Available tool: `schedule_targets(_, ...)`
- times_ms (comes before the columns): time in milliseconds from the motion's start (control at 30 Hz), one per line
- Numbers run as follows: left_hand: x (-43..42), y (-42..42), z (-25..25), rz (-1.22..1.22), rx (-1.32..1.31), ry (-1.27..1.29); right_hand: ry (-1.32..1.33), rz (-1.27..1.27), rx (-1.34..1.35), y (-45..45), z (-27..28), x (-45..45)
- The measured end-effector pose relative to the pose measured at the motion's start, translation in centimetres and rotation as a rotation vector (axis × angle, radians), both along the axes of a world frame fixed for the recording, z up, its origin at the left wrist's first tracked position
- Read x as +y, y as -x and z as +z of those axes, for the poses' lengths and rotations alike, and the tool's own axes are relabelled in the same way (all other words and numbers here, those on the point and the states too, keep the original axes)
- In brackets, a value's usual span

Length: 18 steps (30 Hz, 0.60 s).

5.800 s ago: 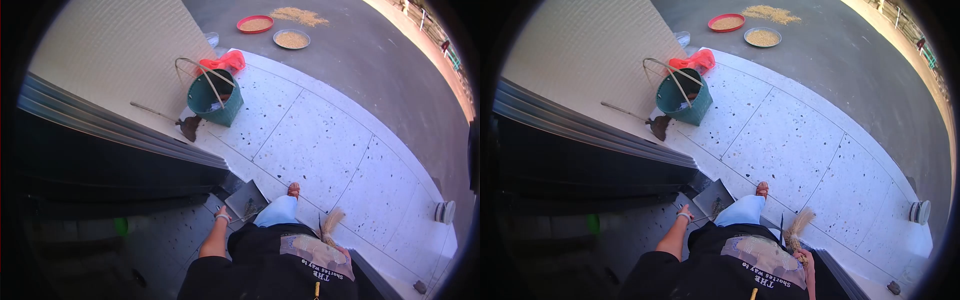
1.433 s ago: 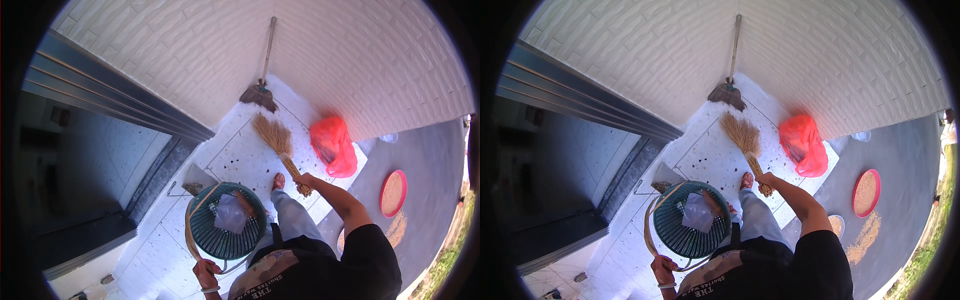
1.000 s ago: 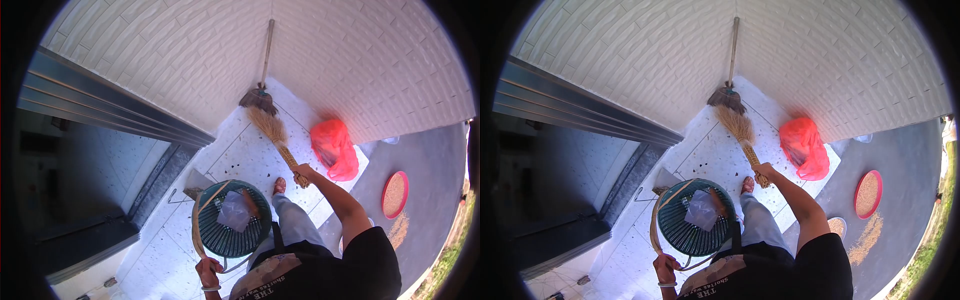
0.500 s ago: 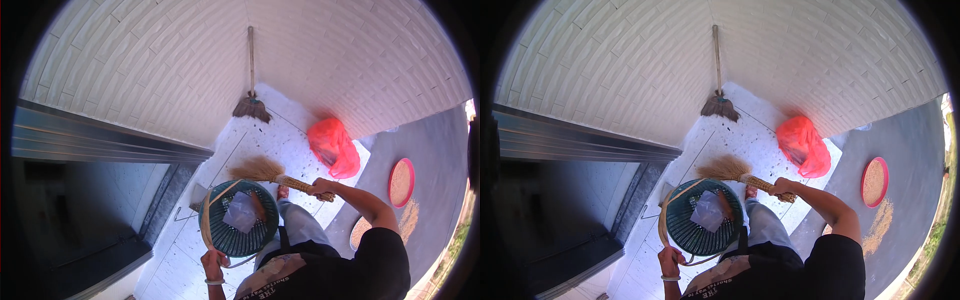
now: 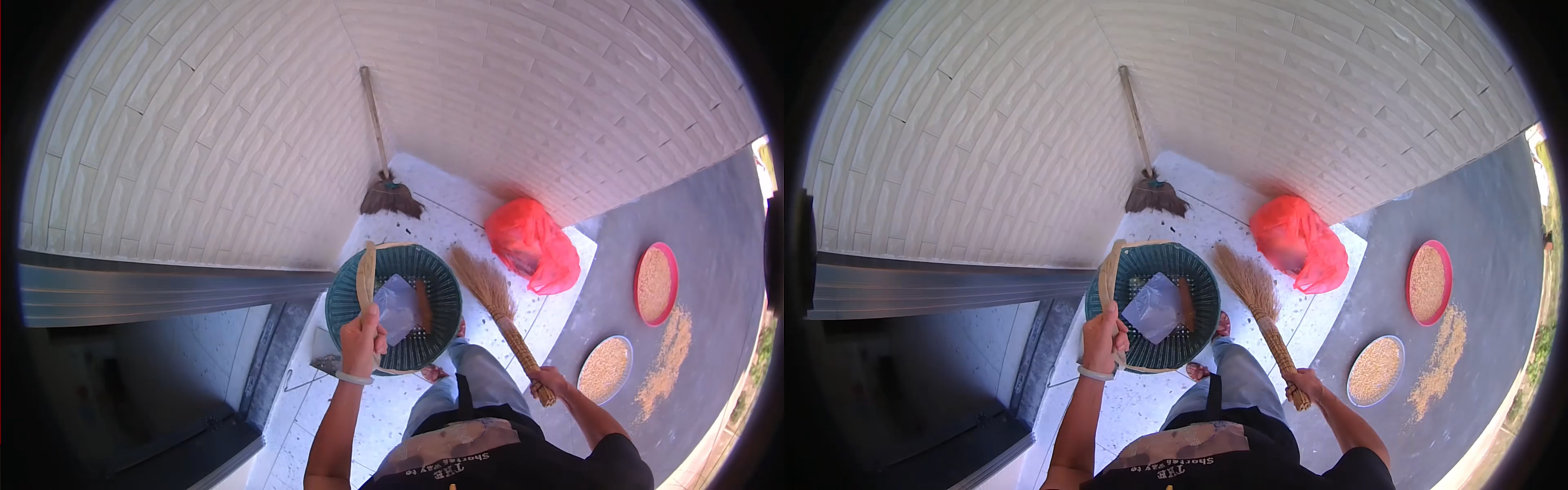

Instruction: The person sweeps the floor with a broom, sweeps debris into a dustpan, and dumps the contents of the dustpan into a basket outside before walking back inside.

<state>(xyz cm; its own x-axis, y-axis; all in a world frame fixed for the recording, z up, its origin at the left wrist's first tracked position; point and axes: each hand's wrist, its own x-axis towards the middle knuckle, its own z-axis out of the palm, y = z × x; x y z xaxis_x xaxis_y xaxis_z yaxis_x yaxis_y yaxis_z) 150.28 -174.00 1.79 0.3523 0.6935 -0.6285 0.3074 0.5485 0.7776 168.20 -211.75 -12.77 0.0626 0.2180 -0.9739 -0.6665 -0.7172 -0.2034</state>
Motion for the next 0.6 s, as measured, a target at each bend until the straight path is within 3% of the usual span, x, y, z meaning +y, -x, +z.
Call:
schedule_targets(233,5.0,-8.1,-5.2,-0.189,-0.085,-0.025,0.045,-0.157,0.024,4.1,0.5,-5.2)
schedule_targets(367,7.9,-11.4,-8.9,-0.347,-0.074,-0.140,0.040,-0.064,-0.009,4.8,0.1,-4.1)
schedule_targets(600,11.5,-16.9,-9.0,-0.461,-0.045,-0.020,0.063,-0.020,-0.015,6.1,0.2,-2.3)
